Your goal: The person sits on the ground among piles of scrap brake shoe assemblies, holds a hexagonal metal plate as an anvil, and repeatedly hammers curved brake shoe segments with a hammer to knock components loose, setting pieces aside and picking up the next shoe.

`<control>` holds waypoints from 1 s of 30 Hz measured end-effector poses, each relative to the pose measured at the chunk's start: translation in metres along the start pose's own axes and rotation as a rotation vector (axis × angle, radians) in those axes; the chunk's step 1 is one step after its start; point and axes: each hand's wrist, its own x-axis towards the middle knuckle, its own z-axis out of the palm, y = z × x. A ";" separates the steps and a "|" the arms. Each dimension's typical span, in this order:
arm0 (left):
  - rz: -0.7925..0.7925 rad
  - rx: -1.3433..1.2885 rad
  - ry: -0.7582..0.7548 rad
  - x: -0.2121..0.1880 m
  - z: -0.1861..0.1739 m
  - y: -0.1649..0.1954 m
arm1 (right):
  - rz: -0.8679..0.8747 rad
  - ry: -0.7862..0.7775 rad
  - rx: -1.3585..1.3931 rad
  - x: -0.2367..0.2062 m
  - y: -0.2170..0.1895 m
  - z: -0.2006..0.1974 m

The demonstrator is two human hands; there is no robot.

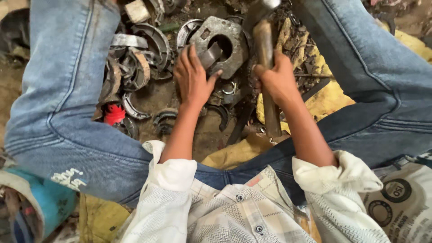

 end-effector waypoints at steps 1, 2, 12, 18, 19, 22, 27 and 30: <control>0.001 -0.011 0.017 0.001 0.002 -0.001 | -0.026 0.007 0.048 -0.007 -0.015 0.001; 0.015 -0.022 0.024 0.002 0.004 -0.003 | -0.052 0.016 0.099 -0.017 -0.028 0.000; -0.045 -0.072 0.036 0.023 0.029 -0.020 | -0.663 0.078 0.353 -0.109 -0.067 -0.091; -0.254 -0.475 0.693 0.043 -0.053 -0.022 | -0.542 0.294 0.386 -0.094 -0.088 -0.051; -0.200 -0.607 0.750 0.036 -0.074 -0.028 | -0.499 0.346 0.315 -0.079 -0.071 -0.021; -0.133 -0.716 0.973 0.005 -0.128 -0.046 | -0.102 0.097 -0.101 -0.053 0.010 0.053; -0.273 -0.973 1.045 0.001 -0.136 -0.052 | -0.020 0.125 -0.013 -0.045 0.060 0.019; -0.260 -0.913 0.935 0.004 -0.125 -0.046 | -0.281 0.132 0.105 -0.061 0.023 -0.014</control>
